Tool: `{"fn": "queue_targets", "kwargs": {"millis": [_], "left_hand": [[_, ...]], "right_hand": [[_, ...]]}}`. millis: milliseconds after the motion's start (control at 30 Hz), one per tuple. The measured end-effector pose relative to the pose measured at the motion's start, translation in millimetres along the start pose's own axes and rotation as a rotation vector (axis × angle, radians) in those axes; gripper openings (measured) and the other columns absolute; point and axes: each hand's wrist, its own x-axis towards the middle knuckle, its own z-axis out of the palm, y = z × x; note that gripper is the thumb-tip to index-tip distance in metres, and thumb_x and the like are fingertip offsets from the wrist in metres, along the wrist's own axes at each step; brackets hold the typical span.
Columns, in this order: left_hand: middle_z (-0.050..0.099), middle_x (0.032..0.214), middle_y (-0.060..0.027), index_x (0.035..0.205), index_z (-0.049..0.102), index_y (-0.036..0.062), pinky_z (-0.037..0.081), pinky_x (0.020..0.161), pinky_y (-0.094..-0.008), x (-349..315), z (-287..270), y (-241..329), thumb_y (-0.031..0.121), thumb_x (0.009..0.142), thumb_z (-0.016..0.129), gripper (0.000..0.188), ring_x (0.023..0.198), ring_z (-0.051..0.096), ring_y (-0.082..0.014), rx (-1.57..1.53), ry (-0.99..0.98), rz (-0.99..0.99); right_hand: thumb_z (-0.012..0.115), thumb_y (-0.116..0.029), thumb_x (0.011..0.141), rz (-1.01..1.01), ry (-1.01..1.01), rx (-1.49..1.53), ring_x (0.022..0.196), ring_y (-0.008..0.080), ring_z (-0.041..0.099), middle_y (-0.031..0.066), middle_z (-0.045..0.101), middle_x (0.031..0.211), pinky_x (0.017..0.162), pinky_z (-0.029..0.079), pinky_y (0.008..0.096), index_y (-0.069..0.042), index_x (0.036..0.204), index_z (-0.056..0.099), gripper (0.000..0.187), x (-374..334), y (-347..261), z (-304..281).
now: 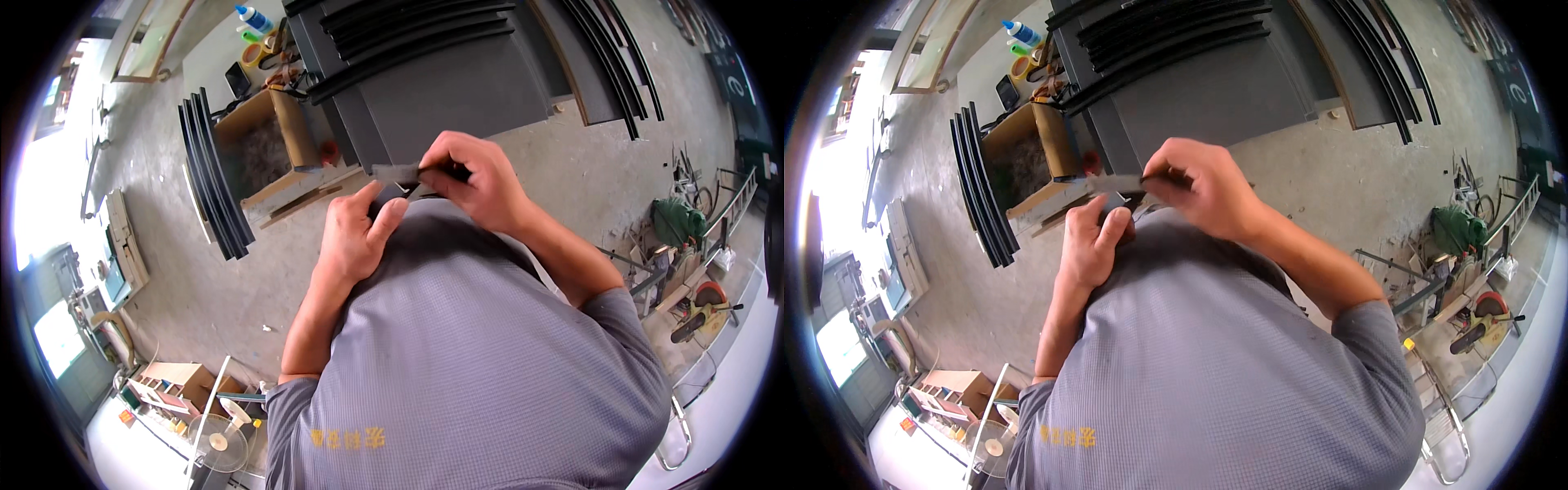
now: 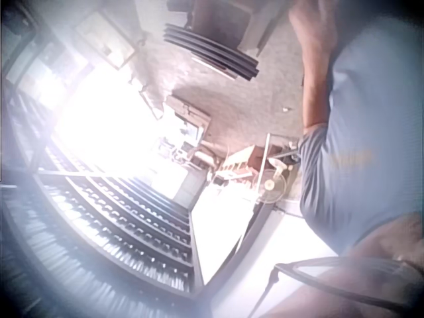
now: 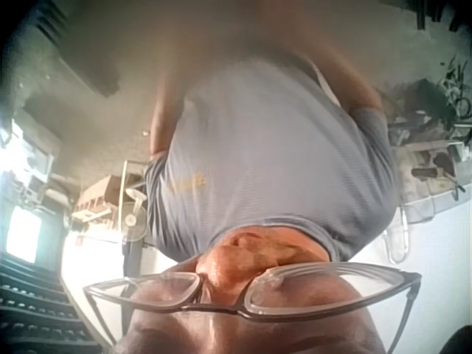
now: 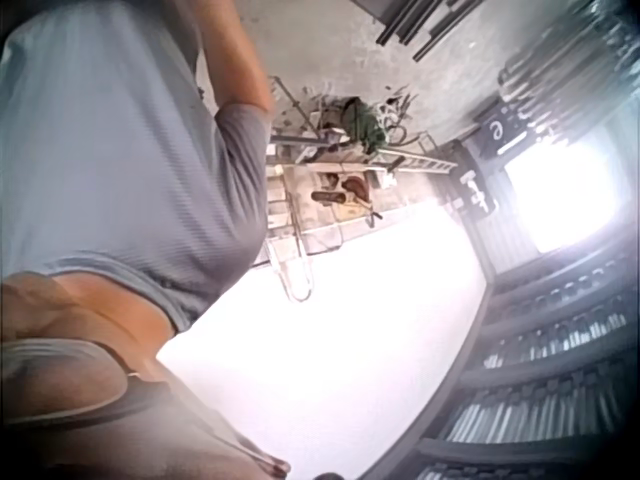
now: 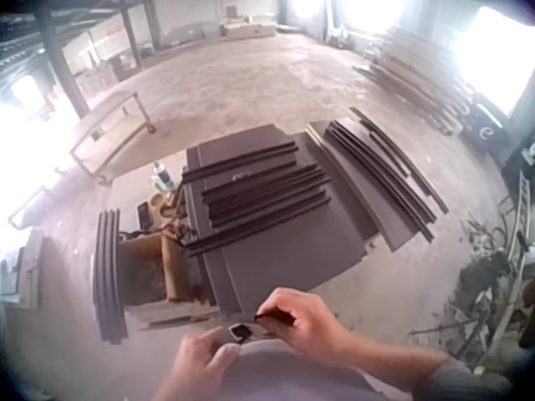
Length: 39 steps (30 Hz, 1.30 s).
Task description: The person marks a strap using a pen and then uses a small blade to trim or clean the ends of black aluminum profiles.
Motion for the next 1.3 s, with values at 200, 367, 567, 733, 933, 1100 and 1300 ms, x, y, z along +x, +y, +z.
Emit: {"fn": "queue_targets", "kwargs": {"millis": [200,367,567,733,933,1100,1300], "left_hand": [[0.058,0.066,-0.0201,0.097,0.066,-0.0048,0.049,0.063,-0.0418,0.7,-1.3,-12.8,0.049,0.100,0.069,0.054,0.059,0.052,-0.0323,0.057,-0.034,0.036],[0.060,0.068,-0.0201,0.101,0.069,-0.0029,0.049,0.063,-0.0427,-0.6,0.8,-4.6,0.050,0.100,0.069,0.053,0.061,0.057,-0.0360,0.016,-0.001,0.072],[0.067,0.078,-0.0207,0.114,0.069,0.0012,0.052,0.070,-0.0449,-2.2,4.7,6.9,0.045,0.101,0.067,0.046,0.074,0.067,-0.0412,0.043,0.061,0.070],[0.073,0.088,-0.0201,0.122,0.067,0.0034,0.055,0.075,-0.0460,-8.5,6.9,12.1,0.040,0.103,0.067,0.041,0.083,0.071,-0.0421,0.157,0.086,0.058],[0.073,0.092,-0.0204,0.121,0.067,0.0037,0.056,0.077,-0.0457,-3.9,8.3,12.2,0.038,0.102,0.071,0.040,0.084,0.072,-0.0424,0.229,0.163,0.162],[0.074,0.094,-0.0203,0.123,0.068,0.0037,0.057,0.077,-0.0452,-9.6,7.6,11.6,0.034,0.099,0.075,0.039,0.086,0.073,-0.0426,0.128,0.177,0.155],[0.075,0.097,-0.0206,0.129,0.063,0.0048,0.058,0.079,-0.0446,-9.1,6.9,18.1,0.036,0.098,0.077,0.046,0.088,0.074,-0.0437,0.240,0.134,0.200]], "right_hand": [[0.077,0.003,0.093,-0.092,-0.001,-0.012,0.081,0.0188,0.067,0.0098,0.067,0.094,0.073,0.055,0.0317,0.000,0.100,0.070,0.011,0.8,-3.9,0.6],[0.077,0.001,0.093,-0.073,0.023,0.005,0.079,0.0201,0.067,0.0097,0.067,0.093,0.071,0.054,0.0318,-0.001,0.099,0.070,0.010,1.7,0.0,2.8],[0.076,0.000,0.094,0.107,0.099,0.024,0.078,0.0183,0.067,0.0098,0.068,0.091,0.072,0.054,0.0316,0.000,0.100,0.070,0.009,3.3,-2.6,4.8],[0.074,0.000,0.099,0.224,0.062,0.108,0.077,0.0077,0.057,0.0021,0.064,0.086,0.069,0.049,0.0261,0.000,0.099,0.067,0.007,-6.0,3.2,8.8],[0.074,-0.001,0.099,0.116,0.087,0.085,0.076,0.0103,0.060,0.0040,0.067,0.088,0.071,0.051,0.0273,0.000,0.099,0.069,0.006,-4.5,-15.9,9.5],[0.075,-0.005,0.098,0.334,0.053,-0.049,0.077,0.0148,0.065,0.0087,0.069,0.086,0.072,0.053,0.0292,0.001,0.099,0.070,0.008,-1.3,20.8,-5.9],[0.074,-0.007,0.098,0.149,0.080,0.141,0.080,0.0152,0.065,0.0098,0.069,0.089,0.073,0.053,0.0317,0.001,0.097,0.069,0.010,-7.3,-14.1,7.0]]}}
